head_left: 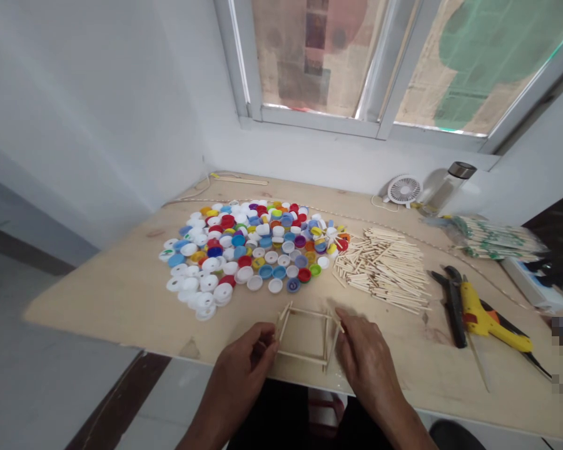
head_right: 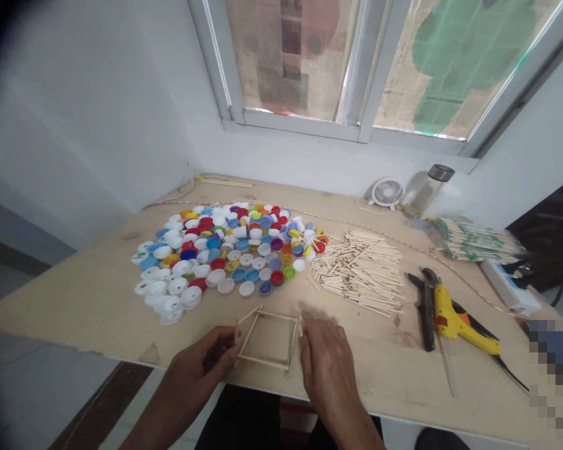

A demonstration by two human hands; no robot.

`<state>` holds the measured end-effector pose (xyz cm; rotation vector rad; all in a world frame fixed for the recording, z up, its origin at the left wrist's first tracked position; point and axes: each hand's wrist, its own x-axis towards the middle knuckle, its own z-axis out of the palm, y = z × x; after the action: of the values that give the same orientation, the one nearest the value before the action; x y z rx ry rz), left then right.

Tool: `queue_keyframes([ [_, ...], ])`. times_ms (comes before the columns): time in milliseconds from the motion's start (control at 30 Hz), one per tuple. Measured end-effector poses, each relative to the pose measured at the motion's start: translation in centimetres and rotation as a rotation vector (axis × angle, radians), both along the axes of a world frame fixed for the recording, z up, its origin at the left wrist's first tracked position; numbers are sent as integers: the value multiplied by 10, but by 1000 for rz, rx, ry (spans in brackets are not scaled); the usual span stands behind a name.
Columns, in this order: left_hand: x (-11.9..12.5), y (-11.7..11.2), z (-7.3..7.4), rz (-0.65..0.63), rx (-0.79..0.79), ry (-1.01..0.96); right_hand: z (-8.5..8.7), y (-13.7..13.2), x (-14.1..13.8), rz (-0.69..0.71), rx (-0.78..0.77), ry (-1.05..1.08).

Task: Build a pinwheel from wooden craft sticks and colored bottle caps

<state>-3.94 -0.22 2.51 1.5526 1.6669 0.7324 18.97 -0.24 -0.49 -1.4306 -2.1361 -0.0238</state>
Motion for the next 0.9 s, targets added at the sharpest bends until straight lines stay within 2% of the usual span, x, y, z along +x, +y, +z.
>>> queue_keyframes([
  [267, 1, -1, 4, 16, 29, 16, 5, -10, 7, 7, -69, 136],
  [667, 6, 6, 6, -11, 78, 42, 9, -9, -4, 25, -81, 170],
  [900, -6, 0, 9, 16, 94, 24, 21, -15, -22, 51, -202, 376],
])
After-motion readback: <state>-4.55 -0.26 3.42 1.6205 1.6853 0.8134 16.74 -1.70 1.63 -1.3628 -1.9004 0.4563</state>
